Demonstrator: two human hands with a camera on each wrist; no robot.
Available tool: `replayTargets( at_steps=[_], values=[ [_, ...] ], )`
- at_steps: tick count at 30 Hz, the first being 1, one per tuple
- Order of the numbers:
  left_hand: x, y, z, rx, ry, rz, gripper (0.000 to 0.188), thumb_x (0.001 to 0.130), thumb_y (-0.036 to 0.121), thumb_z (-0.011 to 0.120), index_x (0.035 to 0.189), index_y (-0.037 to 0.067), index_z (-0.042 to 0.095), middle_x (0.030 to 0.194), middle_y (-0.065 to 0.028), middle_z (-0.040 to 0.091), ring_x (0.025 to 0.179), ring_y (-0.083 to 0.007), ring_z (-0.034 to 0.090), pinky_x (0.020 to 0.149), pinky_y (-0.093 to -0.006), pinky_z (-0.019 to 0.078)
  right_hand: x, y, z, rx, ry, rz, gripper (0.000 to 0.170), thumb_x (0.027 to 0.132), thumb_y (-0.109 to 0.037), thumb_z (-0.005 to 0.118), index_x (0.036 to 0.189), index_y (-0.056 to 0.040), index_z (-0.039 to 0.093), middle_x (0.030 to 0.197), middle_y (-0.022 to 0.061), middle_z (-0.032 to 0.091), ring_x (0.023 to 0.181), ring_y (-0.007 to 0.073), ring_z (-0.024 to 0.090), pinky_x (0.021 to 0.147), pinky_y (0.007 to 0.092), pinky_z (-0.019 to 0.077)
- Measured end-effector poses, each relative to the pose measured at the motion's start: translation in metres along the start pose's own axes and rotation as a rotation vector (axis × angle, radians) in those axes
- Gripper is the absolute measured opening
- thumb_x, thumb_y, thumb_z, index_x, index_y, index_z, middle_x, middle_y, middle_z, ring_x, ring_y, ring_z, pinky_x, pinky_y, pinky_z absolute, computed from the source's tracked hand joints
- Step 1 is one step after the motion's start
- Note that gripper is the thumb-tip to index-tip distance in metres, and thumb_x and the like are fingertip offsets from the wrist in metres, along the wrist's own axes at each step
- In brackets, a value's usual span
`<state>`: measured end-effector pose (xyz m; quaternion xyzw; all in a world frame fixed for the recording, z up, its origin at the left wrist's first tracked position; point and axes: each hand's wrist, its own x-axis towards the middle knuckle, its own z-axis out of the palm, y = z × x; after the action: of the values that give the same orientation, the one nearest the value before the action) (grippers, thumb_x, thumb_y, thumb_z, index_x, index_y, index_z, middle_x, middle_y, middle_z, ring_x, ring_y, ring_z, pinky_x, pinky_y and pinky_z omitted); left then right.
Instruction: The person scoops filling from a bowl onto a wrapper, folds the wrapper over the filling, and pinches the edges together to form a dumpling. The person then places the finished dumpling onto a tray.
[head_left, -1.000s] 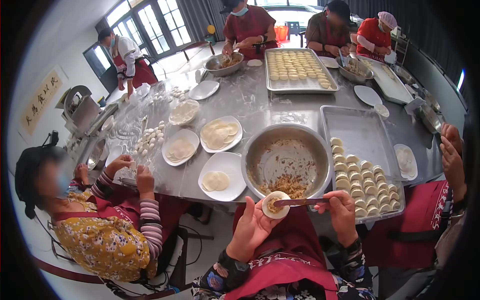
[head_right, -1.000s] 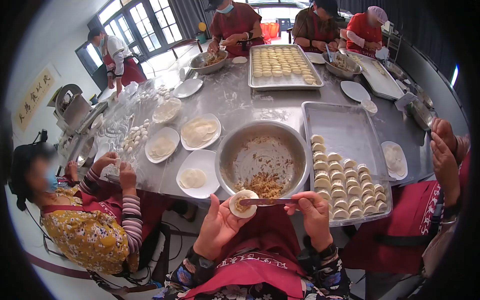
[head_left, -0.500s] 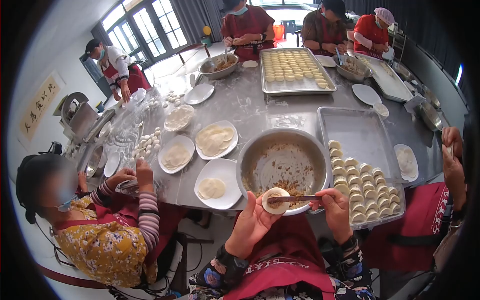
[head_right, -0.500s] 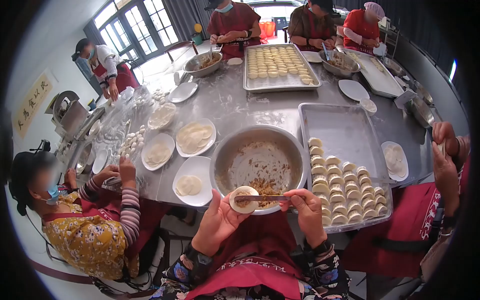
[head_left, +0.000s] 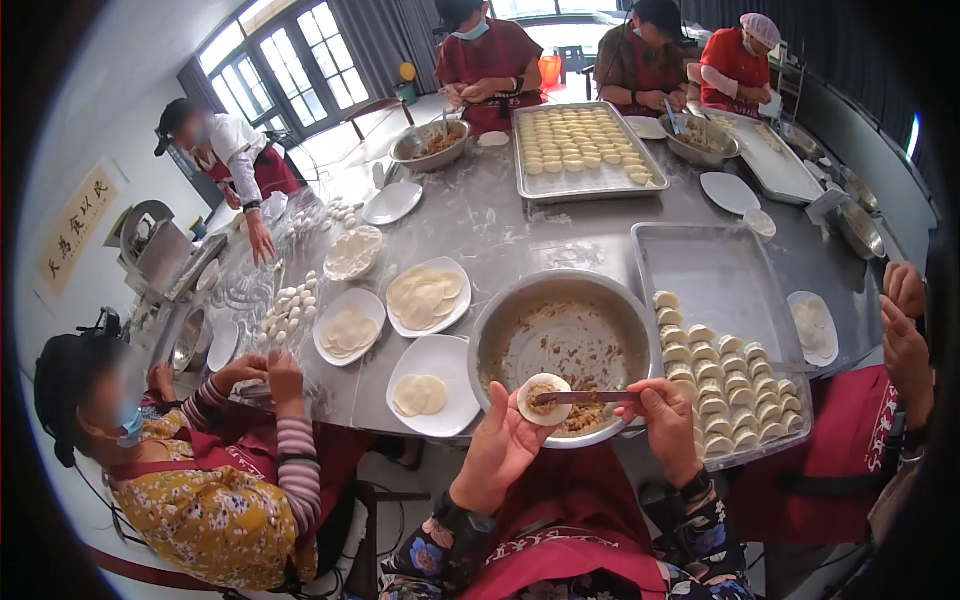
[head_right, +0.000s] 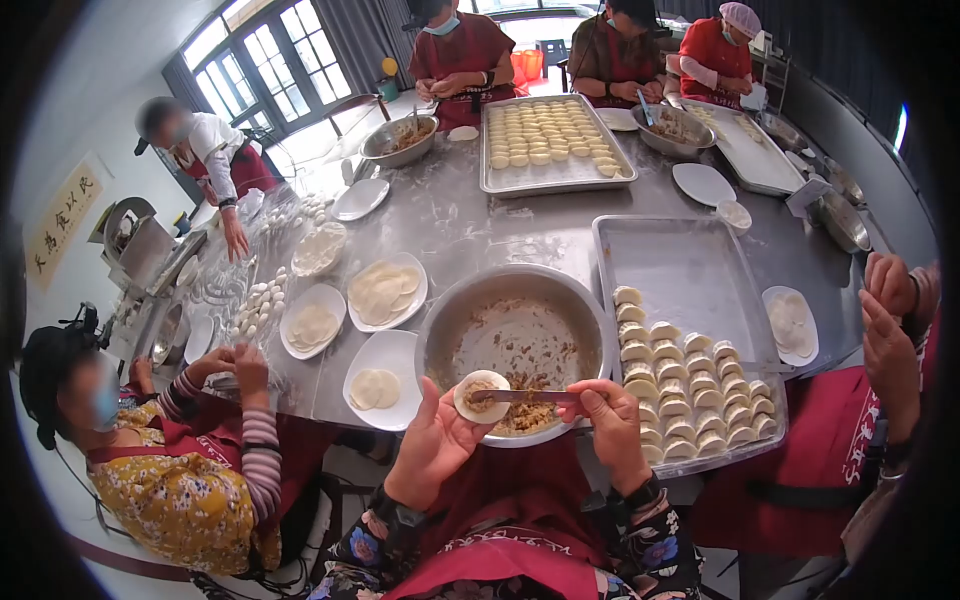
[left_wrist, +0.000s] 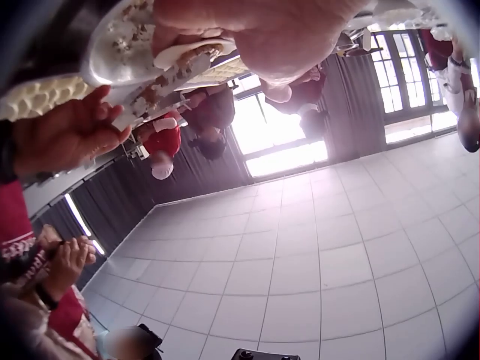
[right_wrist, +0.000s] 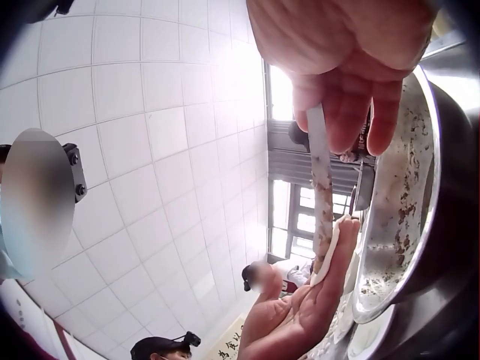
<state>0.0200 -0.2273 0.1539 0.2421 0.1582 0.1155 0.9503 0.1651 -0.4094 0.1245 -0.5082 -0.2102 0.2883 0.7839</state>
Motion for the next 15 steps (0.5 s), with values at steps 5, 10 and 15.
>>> replayTargets(
  at_steps=[5, 10, 15],
  values=[
    [0.008, 0.000, 0.000, 0.053, 0.037, 0.002, 0.078, 0.091, 0.060, 0.038, 0.135, -0.005, 0.032, 0.133, -0.0179, 0.047, 0.124, -0.0273, 0.046, 0.107, -0.0407, 0.0362, 0.002, 0.006, 0.001, 0.054, 0.048, 0.048, 0.021, 0.097, -0.015, 0.050, 0.102, 0.0024, 0.060, 0.083, 0.0122, 0.066, 0.070, 0.0172, 0.063, 0.074, 0.0332, 0.0547],
    [0.024, 0.010, -0.007, 0.053, 0.007, -0.032, 0.074, 0.093, 0.058, 0.036, 0.133, -0.005, 0.035, 0.131, -0.0174, 0.049, 0.123, -0.0269, 0.048, 0.106, -0.0401, 0.0372, 0.018, 0.004, 0.006, 0.126, 0.034, 0.081, 0.021, 0.097, -0.013, 0.049, 0.103, 0.0032, 0.060, 0.085, 0.0114, 0.066, 0.073, 0.0156, 0.065, 0.074, 0.0302, 0.0553],
    [0.039, 0.015, -0.012, 0.048, 0.072, -0.049, 0.055, 0.100, 0.041, 0.033, 0.131, -0.004, 0.037, 0.130, -0.0180, 0.049, 0.122, -0.0277, 0.049, 0.105, -0.0417, 0.0389, 0.031, -0.005, 0.011, 0.135, 0.089, 0.166, 0.021, 0.096, -0.015, 0.051, 0.102, 0.0032, 0.060, 0.083, 0.0120, 0.066, 0.069, 0.0147, 0.065, 0.071, 0.0315, 0.0574]
  ],
)
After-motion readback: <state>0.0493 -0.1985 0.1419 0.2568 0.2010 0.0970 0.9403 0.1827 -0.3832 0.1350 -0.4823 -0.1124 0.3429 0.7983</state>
